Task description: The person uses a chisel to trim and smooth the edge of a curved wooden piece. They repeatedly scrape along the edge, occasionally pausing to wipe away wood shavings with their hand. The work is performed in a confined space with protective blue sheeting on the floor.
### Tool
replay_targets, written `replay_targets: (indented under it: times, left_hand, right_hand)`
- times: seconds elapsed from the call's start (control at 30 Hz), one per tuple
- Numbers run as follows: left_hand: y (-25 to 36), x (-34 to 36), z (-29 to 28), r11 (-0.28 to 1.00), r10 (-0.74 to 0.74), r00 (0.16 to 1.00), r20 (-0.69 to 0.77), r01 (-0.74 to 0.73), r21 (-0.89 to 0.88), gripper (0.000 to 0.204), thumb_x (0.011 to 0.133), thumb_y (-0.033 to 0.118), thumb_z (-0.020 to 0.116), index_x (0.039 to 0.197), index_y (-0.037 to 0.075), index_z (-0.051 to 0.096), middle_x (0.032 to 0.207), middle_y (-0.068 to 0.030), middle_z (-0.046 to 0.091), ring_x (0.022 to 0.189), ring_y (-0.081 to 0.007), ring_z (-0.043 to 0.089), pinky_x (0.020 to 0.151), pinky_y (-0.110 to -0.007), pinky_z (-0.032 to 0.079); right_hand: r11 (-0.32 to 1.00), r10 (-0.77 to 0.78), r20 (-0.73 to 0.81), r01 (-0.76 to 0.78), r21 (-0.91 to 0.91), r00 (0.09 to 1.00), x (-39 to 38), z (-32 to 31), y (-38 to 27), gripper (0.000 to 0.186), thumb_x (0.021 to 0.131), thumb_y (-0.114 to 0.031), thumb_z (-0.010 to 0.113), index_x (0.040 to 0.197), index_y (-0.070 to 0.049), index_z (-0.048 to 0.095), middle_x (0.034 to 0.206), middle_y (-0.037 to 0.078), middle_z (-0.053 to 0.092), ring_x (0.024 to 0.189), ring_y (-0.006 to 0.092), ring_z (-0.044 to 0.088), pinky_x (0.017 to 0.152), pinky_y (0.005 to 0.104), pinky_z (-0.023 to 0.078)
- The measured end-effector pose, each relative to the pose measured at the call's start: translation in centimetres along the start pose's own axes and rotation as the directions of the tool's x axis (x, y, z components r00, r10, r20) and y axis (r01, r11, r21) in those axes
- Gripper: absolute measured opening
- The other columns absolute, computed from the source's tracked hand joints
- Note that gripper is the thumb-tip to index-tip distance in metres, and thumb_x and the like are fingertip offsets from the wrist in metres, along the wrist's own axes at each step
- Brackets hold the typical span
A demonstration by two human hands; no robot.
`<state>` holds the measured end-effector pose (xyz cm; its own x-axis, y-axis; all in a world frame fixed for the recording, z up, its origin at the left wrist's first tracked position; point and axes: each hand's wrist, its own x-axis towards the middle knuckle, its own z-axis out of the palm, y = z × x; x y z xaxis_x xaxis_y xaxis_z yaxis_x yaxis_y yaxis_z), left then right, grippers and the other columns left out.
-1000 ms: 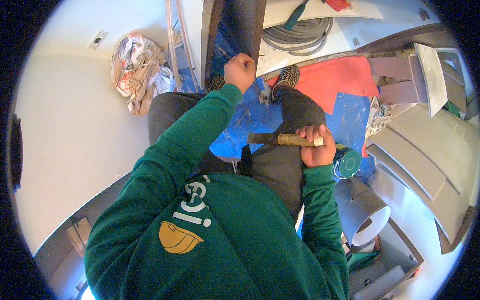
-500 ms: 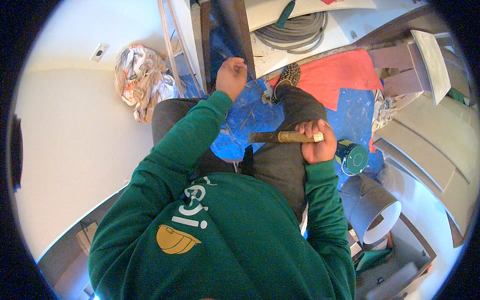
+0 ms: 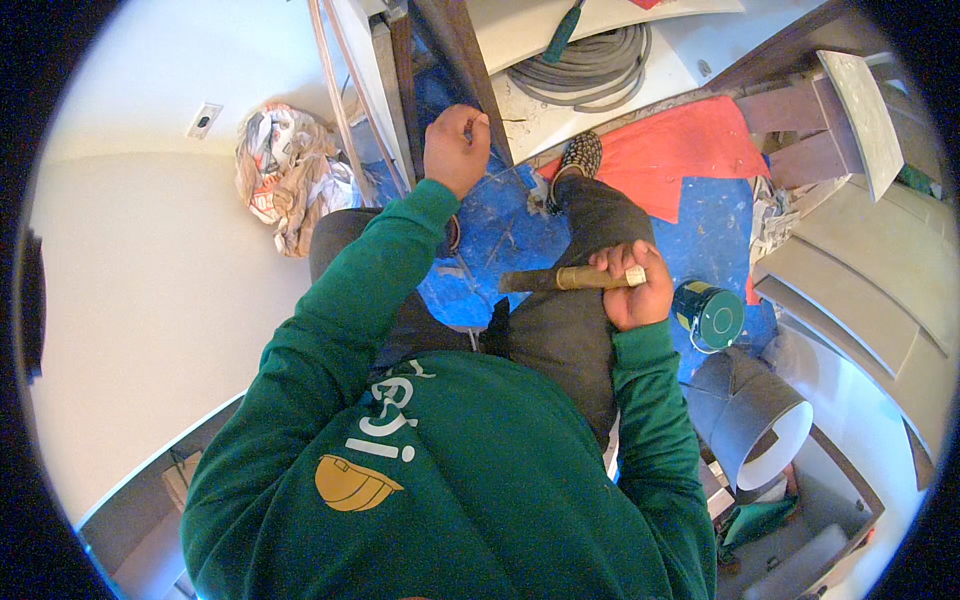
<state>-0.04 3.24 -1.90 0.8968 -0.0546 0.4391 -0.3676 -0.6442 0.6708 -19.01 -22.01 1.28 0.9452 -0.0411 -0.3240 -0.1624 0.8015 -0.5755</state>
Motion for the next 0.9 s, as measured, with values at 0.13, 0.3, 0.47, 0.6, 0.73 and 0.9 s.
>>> replay_targets:
  times: [0.13,0.3,0.47,0.6,0.73,0.9]
  left_hand:
    - [0.6,0.2,-0.6,0.997,0.018,1.0,0.021,-0.02,0.08,0.018,0.087,0.024,0.066,0.08,0.008,0.064,0.08,-0.01,0.066,0.08,-0.0318,0.064,0.074,-0.046,0.044]
    - [0.8,1.1,-1.6,0.957,0.165,0.985,0.056,-0.173,0.232,0.017,0.088,0.024,0.065,0.081,0.01,0.064,0.08,-0.0084,0.064,0.081,-0.032,0.062,0.075,-0.046,0.042]
    - [1.4,2.1,-2.9,0.947,0.268,0.963,0.035,-0.27,0.172,0.018,0.088,0.026,0.068,0.083,0.009,0.067,0.086,-0.0107,0.069,0.084,-0.0318,0.065,0.075,-0.045,0.044]
    - [1.6,2.0,-3.1,0.966,0.191,0.982,-0.005,-0.187,0.176,0.017,0.088,0.025,0.069,0.083,0.009,0.068,0.083,-0.0097,0.069,0.08,-0.0318,0.065,0.074,-0.045,0.044]
    - [2.0,2.1,-2.9,0.965,0.186,0.982,-0.009,-0.181,0.189,0.016,0.087,0.022,0.068,0.08,0.008,0.066,0.081,-0.0094,0.068,0.079,-0.0316,0.065,0.073,-0.045,0.044]
    - [2.5,2.3,-2.9,0.956,0.217,0.976,-0.001,-0.212,0.204,0.013,0.085,0.018,0.067,0.078,0.008,0.064,0.08,-0.0097,0.067,0.079,-0.0313,0.064,0.072,-0.044,0.043]
  right_hand:
    - [1.0,0.011,-0.005,-0.011,0.02,1.0,-0.1,0.2,-0.1,0.031,0.096,-0.027,0.055,0.071,-0.009,0.052,0.065,0.008,0.051,0.076,0.0284,0.053,0.085,0.0466,0.042]
    - [1.0,0.002,0.023,-0.002,0.006,1.0,0.0,-0.1,0.0,0.03,0.096,-0.027,0.055,0.071,-0.009,0.052,0.065,0.008,0.051,0.076,0.028,0.054,0.086,0.0465,0.043]
    - [1.0,0.003,0.009,-0.003,0.023,1.0,0.0,-0.2,-0.1,0.031,0.096,-0.027,0.055,0.071,-0.009,0.052,0.065,0.008,0.051,0.076,0.0281,0.054,0.085,0.0469,0.043]
    - [1.0,0.001,0.013,-0.002,0.028,1.0,0.0,-0.1,0.0,0.031,0.096,-0.027,0.056,0.071,-0.009,0.052,0.065,0.007,0.051,0.076,0.0281,0.054,0.085,0.047,0.043]
    - [1.0,-0.009,0.031,0.009,0.016,0.999,0.0,-0.1,-0.1,0.031,0.096,-0.027,0.055,0.071,-0.009,0.053,0.065,0.008,0.051,0.077,0.0282,0.054,0.085,0.0472,0.043]
    - [0.999,0.004,0.022,-0.004,0.033,1.0,-0.1,0.1,-0.3,0.032,0.096,-0.027,0.055,0.071,-0.007,0.052,0.065,0.008,0.05,0.077,0.0281,0.054,0.085,0.0471,0.044]
